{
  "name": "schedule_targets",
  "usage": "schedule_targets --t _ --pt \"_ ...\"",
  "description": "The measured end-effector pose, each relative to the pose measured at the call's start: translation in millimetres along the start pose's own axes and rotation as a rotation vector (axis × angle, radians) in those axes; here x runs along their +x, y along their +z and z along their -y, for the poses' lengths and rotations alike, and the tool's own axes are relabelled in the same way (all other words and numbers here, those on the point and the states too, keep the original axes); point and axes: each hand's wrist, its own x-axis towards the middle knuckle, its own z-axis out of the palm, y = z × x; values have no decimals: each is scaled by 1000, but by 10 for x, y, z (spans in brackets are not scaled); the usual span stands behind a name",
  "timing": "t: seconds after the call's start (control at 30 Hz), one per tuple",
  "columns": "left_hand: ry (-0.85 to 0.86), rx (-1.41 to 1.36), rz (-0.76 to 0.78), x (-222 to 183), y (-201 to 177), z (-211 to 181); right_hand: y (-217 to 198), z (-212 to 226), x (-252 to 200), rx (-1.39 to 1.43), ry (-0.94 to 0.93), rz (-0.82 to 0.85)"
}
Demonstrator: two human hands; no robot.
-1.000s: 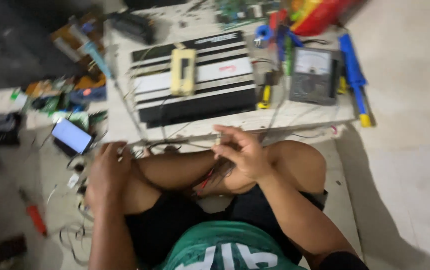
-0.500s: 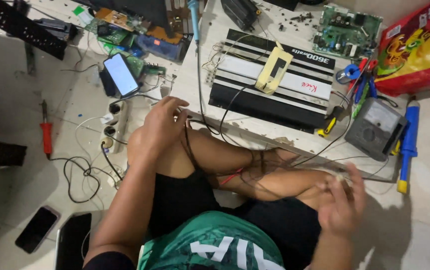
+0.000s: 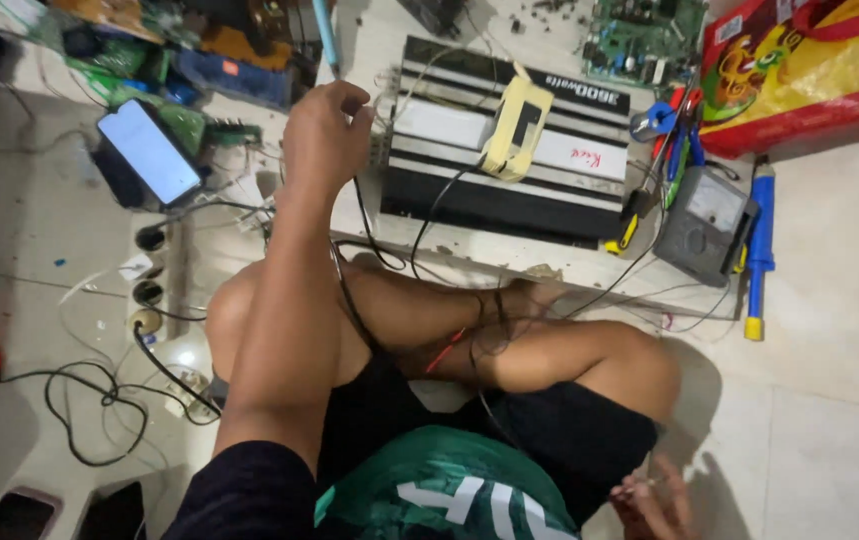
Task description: Connecting wires to an audio amplifier and testing the circuit using a multimeter.
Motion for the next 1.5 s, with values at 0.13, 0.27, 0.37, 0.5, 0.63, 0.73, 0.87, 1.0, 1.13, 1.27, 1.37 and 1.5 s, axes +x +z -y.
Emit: schedule_targets --t 0.13,0.27,0.37,0.5,0.63,0.73,0.87,1.0,1.13,1.27,1.37,1.5 --pt "77 -21 9 8 -124 17 55 294 -156 -1371 -1281 438" --pt "33 -21 46 4 -260 110 224 305 -203 -524 -40 -211" --pt "-29 1 102 -29 -264 207 548 553 -274 -483 -136 -146" --pt "20 49 109 -24 -164 261 666 520 -350 -539 -363 -40" --pt "-9 32 192 -11 -129 193 1022 970 -324 -87 131 -172" --pt "-144 79 297 -7 -141 149 1158 1122 -410 -78 170 -188" --pt "4 -4 132 -2 -49 303 1113 1099 -359 -143 119 -197" --pt "-104 -38 138 -4 -88 175 577 740 -11 -173 46 -38" --pt "-56 -27 115 -22 -11 258 786 819 -136 -117 8 -98" --pt "-6 -35 112 -31 30 405 1066 1025 -253 -168 24 -98" --pt "-24 -13 166 -12 62 261 1100 1165 -335 -224 98 -128" --pt "-14 143 200 -25 5 284 1064 1508 -325 -907 199 -56"
